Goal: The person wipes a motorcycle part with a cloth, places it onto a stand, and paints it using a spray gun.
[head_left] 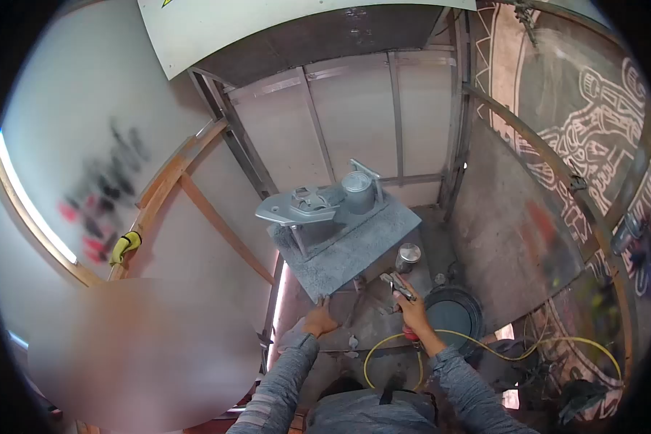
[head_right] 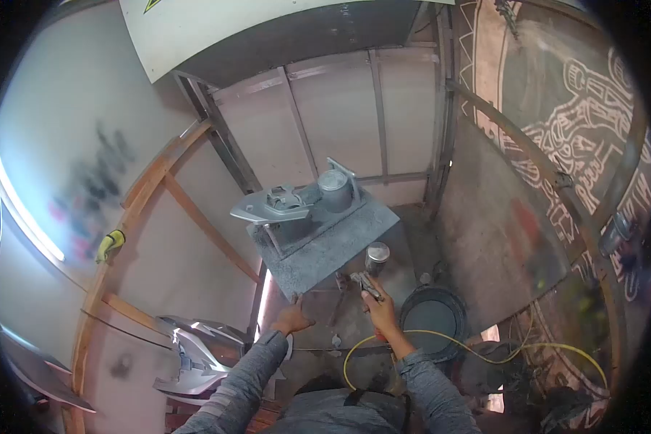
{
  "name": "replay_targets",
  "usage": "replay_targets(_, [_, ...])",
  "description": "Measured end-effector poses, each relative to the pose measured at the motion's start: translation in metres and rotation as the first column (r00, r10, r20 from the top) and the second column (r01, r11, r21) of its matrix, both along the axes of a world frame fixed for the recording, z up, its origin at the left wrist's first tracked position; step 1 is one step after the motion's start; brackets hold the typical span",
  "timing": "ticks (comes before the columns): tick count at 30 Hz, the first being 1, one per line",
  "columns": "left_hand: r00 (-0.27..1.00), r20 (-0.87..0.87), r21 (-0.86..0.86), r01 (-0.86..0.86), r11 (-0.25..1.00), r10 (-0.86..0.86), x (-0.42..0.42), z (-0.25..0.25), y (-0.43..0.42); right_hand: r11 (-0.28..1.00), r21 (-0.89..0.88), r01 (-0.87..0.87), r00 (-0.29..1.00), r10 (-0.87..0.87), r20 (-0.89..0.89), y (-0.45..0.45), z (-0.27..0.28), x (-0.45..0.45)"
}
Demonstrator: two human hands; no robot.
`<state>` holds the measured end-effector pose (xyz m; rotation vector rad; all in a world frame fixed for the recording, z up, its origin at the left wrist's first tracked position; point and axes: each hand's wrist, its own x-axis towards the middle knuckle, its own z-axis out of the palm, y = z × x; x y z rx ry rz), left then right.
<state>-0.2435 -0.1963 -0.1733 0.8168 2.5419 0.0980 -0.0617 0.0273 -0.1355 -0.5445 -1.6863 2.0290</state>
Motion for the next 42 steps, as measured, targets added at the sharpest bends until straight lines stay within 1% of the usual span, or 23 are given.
replay_targets(1, [1.0, 0.002, 0.001, 0.007, 1.0, -0.007, -0.001, -0.026, 0.001, 1.0, -0.017, -0.003, 1.0, 0.002, -0.011, -0.004, -0.001, 0.006])
replay_targets(3, [0.983, -0.088, 0.078, 0.169, 0.983, -0.162, -0.003, -0.067, 0.006, 1.0, 0.004, -0.021, 0.999, 0.021, 0.034, -0.013, 0.002, 0.02])
replay_targets(4, [0.981, -0.093, 0.083, 0.179, 0.98, -0.171, 0.01, -0.051, 0.012, 0.999, 0.019, -0.046, 0.996, 0.044, 0.078, -0.019, 0.005, 0.027])
replay_targets(6, [0.991, 0.023, 0.131, 0.126, 0.983, -0.13, 0.035, -0.018, 0.026, 0.998, 0.04, -0.05, 0.997, 0.048, 0.056, -0.032, 0.015, 0.041])
replay_targets(7, [0.989, 0.012, 0.138, 0.146, 0.98, -0.149, 0.034, -0.034, 0.032, 0.996, 0.058, -0.064, 0.997, 0.062, 0.042, -0.036, 0.018, 0.047])
replay_targets(9, [0.958, -0.087, 0.393, 0.285, 0.874, -0.273, 0.032, -0.066, 0.045, 0.997, 0.061, -0.049, 0.999, 0.048, 0.02, -0.042, 0.015, 0.058])
replay_targets(10, [0.952, -0.099, 0.401, 0.306, 0.864, -0.291, 0.042, -0.05, 0.051, 0.998, 0.045, -0.038, 0.999, 0.037, 0.008, -0.045, 0.016, 0.063])
replay_targets(12, [0.923, 0.252, 0.695, 0.035, 0.718, -0.289, 0.064, -0.023, 0.055, 1.0, 0.02, -0.007, 0.999, 0.006, 0.05, -0.051, 0.016, 0.07])
replay_targets(15, [0.917, 0.234, 0.714, 0.065, 0.697, -0.324, 0.087, -0.045, 0.049, 0.993, 0.075, 0.087, 0.996, -0.088, 0.01, -0.061, 0.022, 0.08])
replay_targets(17, [0.913, 0.275, 0.707, 0.02, 0.707, -0.301, 0.108, -0.037, 0.039, 0.991, 0.089, 0.102, 0.994, -0.104, 0.023, -0.07, 0.026, 0.086])
replay_targets(19, [0.859, 0.408, 0.749, -0.122, 0.651, -0.309, 0.122, -0.047, 0.026, 0.988, 0.103, 0.112, 0.992, -0.116, 0.04, -0.078, 0.029, 0.087])
replay_targets(20, [0.851, 0.425, 0.746, -0.137, 0.651, -0.308, 0.127, -0.052, 0.02, 0.99, 0.063, 0.123, 0.992, -0.126, 0.032, -0.085, 0.029, 0.088])
replay_targets(22, [0.852, 0.433, 0.797, -0.21, 0.566, -0.294, 0.134, -0.056, 0.009, 0.99, 0.027, 0.135, 0.99, -0.136, 0.043, -0.098, 0.026, 0.092])
replay_targets(24, [0.827, 0.48, 0.798, -0.274, 0.536, -0.291, 0.136, -0.059, -0.002, 0.982, 0.168, 0.086, 0.993, -0.098, 0.068, -0.11, 0.023, 0.095])
replay_targets(27, [0.795, 0.548, 0.797, -0.401, 0.452, -0.26, 0.14, -0.057, -0.012, 0.989, 0.144, 0.019, 0.996, -0.031, 0.081, -0.13, 0.02, 0.096])
replay_targets(30, [0.833, 0.532, 0.822, -0.466, 0.326, -0.153, 0.14, -0.027, -0.024, 0.981, 0.186, -0.052, 0.989, 0.025, 0.144, -0.141, 0.011, 0.096])
replay_targets(32, [0.863, 0.494, 0.842, -0.443, 0.308, -0.108, 0.142, 0.008, -0.033, 0.98, 0.178, -0.085, 0.985, 0.056, 0.164, -0.145, 0.001, 0.096])
replay_targets(34, [0.905, 0.423, 0.872, -0.392, 0.293, -0.046, 0.14, 0.015, -0.037, 0.959, 0.277, -0.052, 0.984, 0.003, 0.177, -0.149, 0.002, 0.096])
replay_targets(35, [0.905, 0.423, 0.869, -0.391, 0.303, -0.047, 0.14, 0.019, -0.037, 0.962, 0.269, -0.048, 0.984, 0.0, 0.176, -0.149, 0.002, 0.098])
replay_targets(37, [0.929, 0.37, 0.911, -0.36, 0.203, -0.013, 0.144, 0.028, -0.037, 0.868, 0.496, -0.03, 0.983, -0.064, 0.171, -0.149, 0.013, 0.106])
replay_targets(39, [0.932, 0.361, 0.9, -0.344, 0.267, -0.018, 0.151, 0.042, -0.03, 0.868, 0.495, 0.022, 0.981, -0.115, 0.158, -0.147, 0.008, 0.116])
replay_targets(41, [0.999, 0.041, 0.945, -0.039, 0.325, 0.003, 0.164, 0.061, -0.013, 0.839, 0.542, 0.05, 0.976, -0.156, 0.151, -0.141, 0.007, 0.13])
replay_targets(42, [0.999, 0.037, 0.942, -0.022, 0.336, -0.038, 0.174, 0.069, -0.001, 0.842, 0.533, 0.086, 0.97, -0.194, 0.149, -0.137, 0.003, 0.139])
